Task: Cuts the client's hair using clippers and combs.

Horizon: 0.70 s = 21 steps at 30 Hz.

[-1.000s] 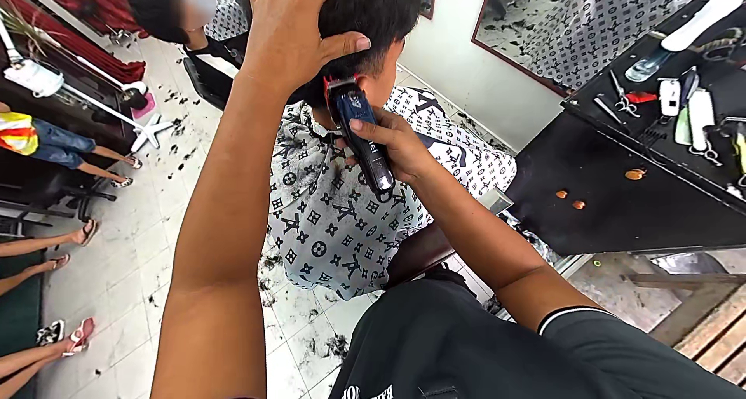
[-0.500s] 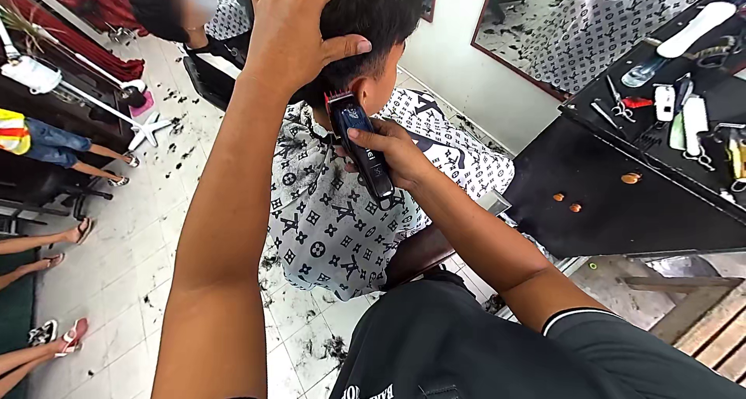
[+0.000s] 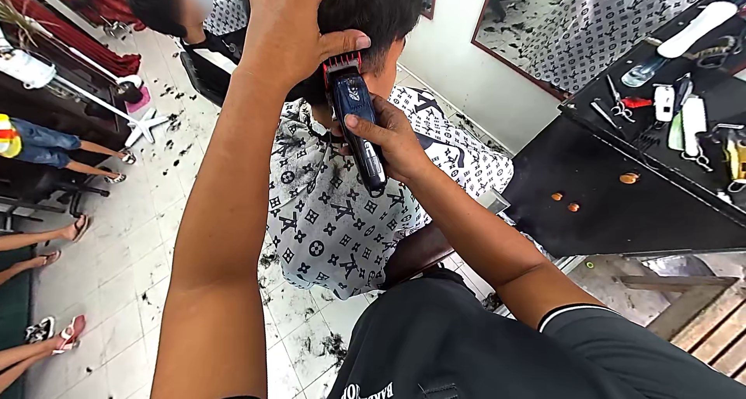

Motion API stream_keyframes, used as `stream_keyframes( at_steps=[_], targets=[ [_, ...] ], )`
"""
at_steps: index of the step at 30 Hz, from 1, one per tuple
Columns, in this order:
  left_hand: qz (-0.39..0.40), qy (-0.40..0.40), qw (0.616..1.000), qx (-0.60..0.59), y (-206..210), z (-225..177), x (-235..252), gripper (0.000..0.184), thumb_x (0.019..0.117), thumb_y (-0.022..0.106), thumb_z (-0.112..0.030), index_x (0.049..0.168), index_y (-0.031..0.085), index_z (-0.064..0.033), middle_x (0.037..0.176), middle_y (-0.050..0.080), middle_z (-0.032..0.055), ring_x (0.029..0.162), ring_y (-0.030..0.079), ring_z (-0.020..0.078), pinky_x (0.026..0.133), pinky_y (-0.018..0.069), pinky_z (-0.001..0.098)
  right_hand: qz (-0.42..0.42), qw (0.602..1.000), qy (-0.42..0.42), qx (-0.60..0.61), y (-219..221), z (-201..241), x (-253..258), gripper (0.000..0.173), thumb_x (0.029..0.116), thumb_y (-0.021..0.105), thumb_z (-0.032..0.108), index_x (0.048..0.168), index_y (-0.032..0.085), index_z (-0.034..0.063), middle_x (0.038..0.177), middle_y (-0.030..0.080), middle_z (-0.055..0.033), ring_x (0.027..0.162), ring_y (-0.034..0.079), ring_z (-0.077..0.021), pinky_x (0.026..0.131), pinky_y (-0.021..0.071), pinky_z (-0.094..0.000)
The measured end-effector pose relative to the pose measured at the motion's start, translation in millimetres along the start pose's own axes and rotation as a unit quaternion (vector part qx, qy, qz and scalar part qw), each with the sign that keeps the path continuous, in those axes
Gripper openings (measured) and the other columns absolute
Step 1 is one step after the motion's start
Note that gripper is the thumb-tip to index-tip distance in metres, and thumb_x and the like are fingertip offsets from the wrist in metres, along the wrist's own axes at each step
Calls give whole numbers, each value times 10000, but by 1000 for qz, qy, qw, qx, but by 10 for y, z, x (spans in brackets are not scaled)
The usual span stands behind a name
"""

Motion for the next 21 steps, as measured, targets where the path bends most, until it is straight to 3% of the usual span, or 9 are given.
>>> stream_keyframes(
  at_steps=[5, 9, 14, 17, 19, 21],
  targets=[
    [5, -2, 1000, 0, -22, -9, -1, 789, 885, 545, -769, 1387, 619, -165, 1365, 637, 116, 1350, 528, 333, 1153, 235, 675, -1, 992, 84, 89, -53, -72, -38, 292, 1028, 555, 184, 1265, 514, 18, 1035, 703, -160, 899, 730, -248, 764, 633, -394],
    [4, -5, 1000, -12, -13, -8, -3, 742, 912, 541, -739, 1340, 648, -143, 1307, 663, 130, 1307, 559, 335, 1132, 274, 661, 11, 992, 25, 126, -73, -16, -14, 304, 1020, 553, 194, 1266, 495, 27, 1073, 701, -170, 903, 737, -251, 760, 639, -381],
    [6, 6, 1000, -13, -38, -23, 7, 740, 903, 537, -751, 1382, 627, -194, 1349, 650, 102, 1336, 540, 327, 1141, 232, 693, 27, 986, 83, 143, -88, -55, -22, 287, 1024, 534, 198, 1260, 522, 35, 1114, 690, -163, 941, 723, -239, 778, 627, -376],
    [3, 0, 1000, -6, -21, -28, -17, 734, 928, 498, -746, 1370, 629, -175, 1339, 651, 112, 1331, 544, 334, 1134, 250, 690, 47, 986, 28, 159, -171, 53, -28, 318, 1020, 537, 212, 1285, 502, 40, 1137, 688, -176, 957, 722, -246, 788, 624, -369],
    [-15, 8, 1000, -2, -14, -42, -34, 744, 939, 475, -746, 1384, 615, -166, 1351, 638, 127, 1335, 534, 364, 1122, 240, 715, 31, 995, 8, 97, -307, 207, -68, 314, 1038, 507, 240, 1312, 463, 91, 1085, 709, -144, 935, 739, -255, 732, 640, -380],
    [-28, 9, 999, -20, 4, -63, -45, 825, 900, 455, -805, 1435, 585, -190, 1413, 607, 100, 1397, 484, 343, 1153, 172, 737, 0, 999, 8, -41, -504, 362, -88, 373, 1048, 519, 230, 1381, 425, 89, 1051, 686, -121, 845, 736, -253, 641, 649, -394]
  ],
)
Point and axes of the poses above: each hand's wrist, its own x-axis towards the middle knuckle, its own y-axis out of the palm, z = x × y, the point moved 1 cm from there along x, towards the middle knuckle
